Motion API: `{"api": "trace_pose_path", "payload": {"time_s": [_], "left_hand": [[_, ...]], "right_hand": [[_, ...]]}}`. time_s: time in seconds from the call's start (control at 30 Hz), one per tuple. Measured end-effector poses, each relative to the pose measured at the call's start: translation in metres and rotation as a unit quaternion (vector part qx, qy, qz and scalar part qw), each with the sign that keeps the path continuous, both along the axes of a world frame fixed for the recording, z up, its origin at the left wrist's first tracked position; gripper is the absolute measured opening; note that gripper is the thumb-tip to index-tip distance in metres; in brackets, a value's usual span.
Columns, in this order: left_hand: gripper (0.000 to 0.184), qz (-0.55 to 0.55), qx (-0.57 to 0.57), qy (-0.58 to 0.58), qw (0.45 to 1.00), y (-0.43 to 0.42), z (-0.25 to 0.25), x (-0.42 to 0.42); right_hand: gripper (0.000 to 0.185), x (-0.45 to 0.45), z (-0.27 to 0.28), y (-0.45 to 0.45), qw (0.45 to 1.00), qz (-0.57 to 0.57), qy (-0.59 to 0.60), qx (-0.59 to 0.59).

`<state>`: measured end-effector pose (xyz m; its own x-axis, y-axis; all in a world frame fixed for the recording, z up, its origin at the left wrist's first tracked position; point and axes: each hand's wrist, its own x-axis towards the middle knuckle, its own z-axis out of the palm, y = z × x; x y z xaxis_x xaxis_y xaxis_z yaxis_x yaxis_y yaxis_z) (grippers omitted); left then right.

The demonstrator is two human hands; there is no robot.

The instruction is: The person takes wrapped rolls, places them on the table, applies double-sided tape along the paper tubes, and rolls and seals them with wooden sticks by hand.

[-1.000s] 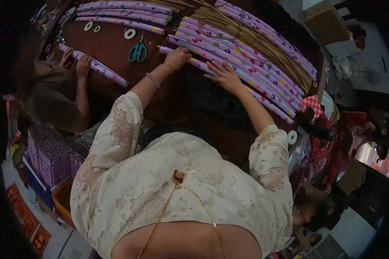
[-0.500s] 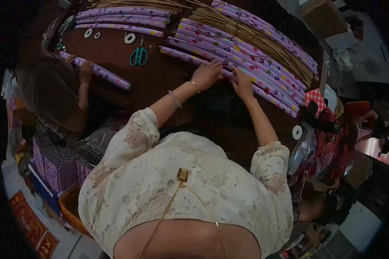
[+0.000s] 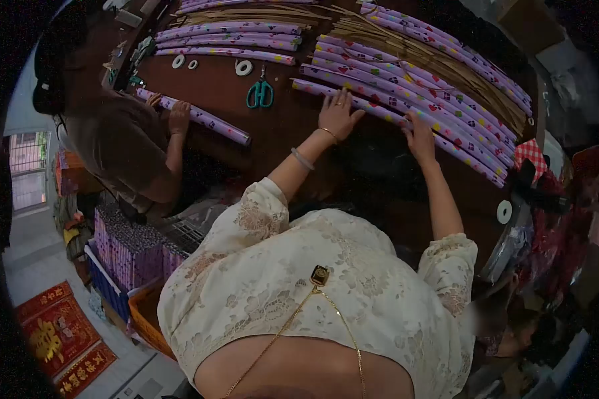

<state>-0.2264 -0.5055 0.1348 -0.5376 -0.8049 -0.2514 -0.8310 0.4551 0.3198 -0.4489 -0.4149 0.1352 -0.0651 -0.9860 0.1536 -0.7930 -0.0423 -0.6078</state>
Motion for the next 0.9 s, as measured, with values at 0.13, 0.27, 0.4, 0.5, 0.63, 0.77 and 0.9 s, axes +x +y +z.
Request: {"api": "trace_pose_path", "payload": {"time_s": [0.13,0.27,0.4,0.5,0.63,0.77,0.9], "left_hand": [[0.062,0.038,-0.059,-0.007,0.998,-0.027,-0.016,0.048],[0.062,0.05,-0.063,-0.039,0.996,-0.047,-0.01,0.087],[0.064,0.336,-0.111,-0.02,0.935,-0.06,-0.034,0.095],[0.056,0.309,-0.179,-0.015,0.934,-0.059,-0.035,0.105],[0.058,0.366,-0.172,0.223,0.887,-0.066,-0.04,0.09],[0.063,0.385,-0.102,0.201,0.895,-0.084,-0.053,0.079],[0.062,0.417,0.088,0.267,0.864,-0.1,-0.071,0.091]], "right_hand": [[0.041,-0.003,-0.008,0.004,1.0,-0.005,0.006,-0.016],[0.042,-0.007,-0.018,0.004,0.999,0.01,0.022,-0.045],[0.043,-0.008,-0.021,0.005,0.999,0.006,0.033,-0.031],[0.044,-0.014,-0.02,0.008,0.999,-0.007,0.04,-0.008],[0.043,-0.012,-0.023,0.008,0.998,0.001,0.046,-0.039],[0.042,-0.012,-0.024,0.008,0.998,-0.006,0.049,-0.045],[0.041,-0.011,-0.021,0.009,0.998,-0.015,0.046,-0.032]]}}
